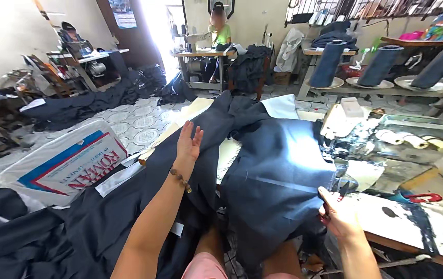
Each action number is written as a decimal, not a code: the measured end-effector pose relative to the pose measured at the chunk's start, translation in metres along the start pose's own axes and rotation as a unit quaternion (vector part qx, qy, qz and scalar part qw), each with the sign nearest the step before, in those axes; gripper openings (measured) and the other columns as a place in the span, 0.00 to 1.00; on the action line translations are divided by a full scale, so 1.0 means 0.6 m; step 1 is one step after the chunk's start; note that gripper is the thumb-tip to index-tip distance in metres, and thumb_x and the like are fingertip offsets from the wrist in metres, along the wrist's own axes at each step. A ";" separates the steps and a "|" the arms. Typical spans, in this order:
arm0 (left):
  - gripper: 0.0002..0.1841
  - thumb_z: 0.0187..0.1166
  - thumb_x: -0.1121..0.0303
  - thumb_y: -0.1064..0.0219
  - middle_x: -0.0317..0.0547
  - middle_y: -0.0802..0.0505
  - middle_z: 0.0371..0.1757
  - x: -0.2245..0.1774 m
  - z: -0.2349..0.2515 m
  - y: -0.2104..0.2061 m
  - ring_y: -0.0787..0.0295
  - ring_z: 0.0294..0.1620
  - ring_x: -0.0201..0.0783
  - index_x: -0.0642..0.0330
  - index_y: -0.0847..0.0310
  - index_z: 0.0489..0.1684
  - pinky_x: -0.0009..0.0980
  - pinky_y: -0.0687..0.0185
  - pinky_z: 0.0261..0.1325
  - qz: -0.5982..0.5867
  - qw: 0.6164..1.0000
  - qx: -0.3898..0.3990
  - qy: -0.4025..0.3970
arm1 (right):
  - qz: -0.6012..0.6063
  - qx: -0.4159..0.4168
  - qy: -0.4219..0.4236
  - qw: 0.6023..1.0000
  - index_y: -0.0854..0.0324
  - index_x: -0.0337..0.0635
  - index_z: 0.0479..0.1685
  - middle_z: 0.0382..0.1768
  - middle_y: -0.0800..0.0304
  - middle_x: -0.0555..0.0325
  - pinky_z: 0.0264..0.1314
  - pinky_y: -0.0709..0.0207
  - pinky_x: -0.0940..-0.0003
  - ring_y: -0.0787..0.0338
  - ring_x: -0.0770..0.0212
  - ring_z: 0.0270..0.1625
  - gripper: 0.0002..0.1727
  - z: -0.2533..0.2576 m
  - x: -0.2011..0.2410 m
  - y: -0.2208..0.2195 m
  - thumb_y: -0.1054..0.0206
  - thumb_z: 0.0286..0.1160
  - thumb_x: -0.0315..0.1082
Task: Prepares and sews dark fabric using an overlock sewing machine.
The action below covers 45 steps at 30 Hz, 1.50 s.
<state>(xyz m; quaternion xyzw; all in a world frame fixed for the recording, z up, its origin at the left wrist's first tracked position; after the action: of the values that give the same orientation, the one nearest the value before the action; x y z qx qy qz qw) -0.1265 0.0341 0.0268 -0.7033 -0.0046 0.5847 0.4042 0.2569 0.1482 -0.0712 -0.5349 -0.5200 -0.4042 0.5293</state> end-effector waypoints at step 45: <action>0.14 0.79 0.76 0.40 0.57 0.07 0.56 0.326 -0.417 0.141 0.10 0.62 0.44 0.71 0.11 0.54 0.43 0.19 0.72 0.563 0.723 0.395 0.060 | 0.062 0.035 -0.152 0.986 0.26 0.35 0.41 0.19 0.14 0.63 0.36 0.13 0.72 0.11 0.69 0.23 0.06 -0.248 -0.259 0.050 0.44 0.88 0.25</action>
<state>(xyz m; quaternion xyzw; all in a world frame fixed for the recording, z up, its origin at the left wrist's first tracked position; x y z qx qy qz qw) 0.1024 -0.0703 -0.1846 -0.3868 0.6482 0.6101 0.2409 0.2834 -0.0156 -0.2118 -0.6025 -0.5742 -0.2664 0.4861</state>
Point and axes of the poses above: each hand's wrist, its own z-axis towards the middle knuckle, its own y-axis out of the back of the hand, x = y × z, the point moved 2 cm from there along z, towards the middle knuckle
